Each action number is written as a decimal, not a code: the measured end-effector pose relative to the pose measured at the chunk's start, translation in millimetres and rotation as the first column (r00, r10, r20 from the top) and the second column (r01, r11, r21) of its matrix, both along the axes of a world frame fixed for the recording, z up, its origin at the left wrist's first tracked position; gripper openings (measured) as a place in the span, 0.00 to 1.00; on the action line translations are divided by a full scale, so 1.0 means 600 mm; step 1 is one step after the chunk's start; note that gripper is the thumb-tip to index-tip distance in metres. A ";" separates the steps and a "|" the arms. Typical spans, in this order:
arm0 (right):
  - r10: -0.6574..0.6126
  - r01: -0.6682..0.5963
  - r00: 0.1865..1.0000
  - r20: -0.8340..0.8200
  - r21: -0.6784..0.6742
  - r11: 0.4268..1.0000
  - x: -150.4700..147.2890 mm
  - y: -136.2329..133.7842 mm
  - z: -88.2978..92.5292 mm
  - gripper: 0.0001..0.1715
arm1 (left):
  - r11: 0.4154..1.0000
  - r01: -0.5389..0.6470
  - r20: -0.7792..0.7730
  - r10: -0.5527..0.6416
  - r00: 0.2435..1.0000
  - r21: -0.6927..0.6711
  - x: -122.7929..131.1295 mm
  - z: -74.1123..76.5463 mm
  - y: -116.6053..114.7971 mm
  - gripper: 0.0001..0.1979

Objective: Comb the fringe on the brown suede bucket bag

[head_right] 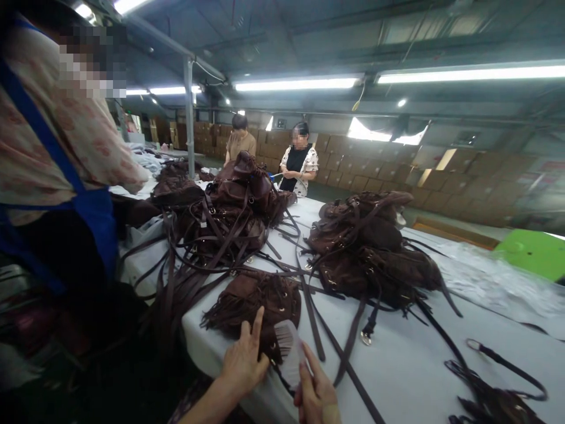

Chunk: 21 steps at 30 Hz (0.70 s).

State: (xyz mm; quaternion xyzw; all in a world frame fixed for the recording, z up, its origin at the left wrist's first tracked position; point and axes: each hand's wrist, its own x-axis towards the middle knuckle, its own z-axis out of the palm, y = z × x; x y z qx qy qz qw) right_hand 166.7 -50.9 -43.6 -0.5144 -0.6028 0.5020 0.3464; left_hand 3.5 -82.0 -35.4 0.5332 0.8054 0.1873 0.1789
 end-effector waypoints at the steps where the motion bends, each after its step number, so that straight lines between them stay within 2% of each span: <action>1: -0.005 0.005 1.000 0.001 -0.002 1.000 0.001 0.001 -0.005 0.50 | 1.000 0.021 -0.031 -0.022 0.999 -0.014 -0.002 0.002 0.005 0.49; 3: -0.016 0.016 1.000 0.004 -0.003 1.000 0.002 0.004 -0.013 0.52 | 0.996 0.083 -0.081 -0.086 0.993 -0.038 -0.008 0.003 0.017 0.48; 5: -0.021 0.021 1.000 0.015 -0.001 1.000 0.003 0.009 -0.018 0.53 | 0.984 0.176 -0.079 -0.177 0.981 -0.023 -0.014 -0.007 0.028 0.41; 7: -0.015 0.015 0.999 0.029 0.004 1.000 0.003 0.016 -0.021 0.52 | 0.963 0.264 -0.012 -0.263 0.965 0.061 -0.019 -0.028 0.035 0.32; 9: -0.006 0.005 0.999 0.043 0.010 1.000 0.006 0.024 -0.023 0.50 | 0.935 0.297 0.095 -0.319 0.943 0.195 -0.024 -0.056 0.039 0.27; 11: 0.001 -0.002 0.999 0.053 0.014 1.000 0.010 0.035 -0.024 0.50 | 0.903 0.261 0.210 -0.344 0.915 0.342 -0.029 -0.083 0.039 0.25; 14: 0.015 -0.024 0.995 0.099 0.089 0.996 0.014 0.056 -0.017 0.46 | 0.858 0.089 0.356 -0.302 0.884 0.506 -0.039 -0.099 0.035 0.20; 17: 0.064 -0.136 0.965 0.255 0.280 0.950 0.005 0.080 0.011 0.42 | 0.826 -0.063 0.446 -0.237 0.863 0.561 -0.051 -0.082 0.032 0.17; 21: 0.133 -0.335 0.863 0.487 0.354 0.873 -0.029 0.105 0.067 0.45 | 0.814 -0.065 0.469 -0.266 0.842 0.578 -0.071 -0.024 0.031 0.16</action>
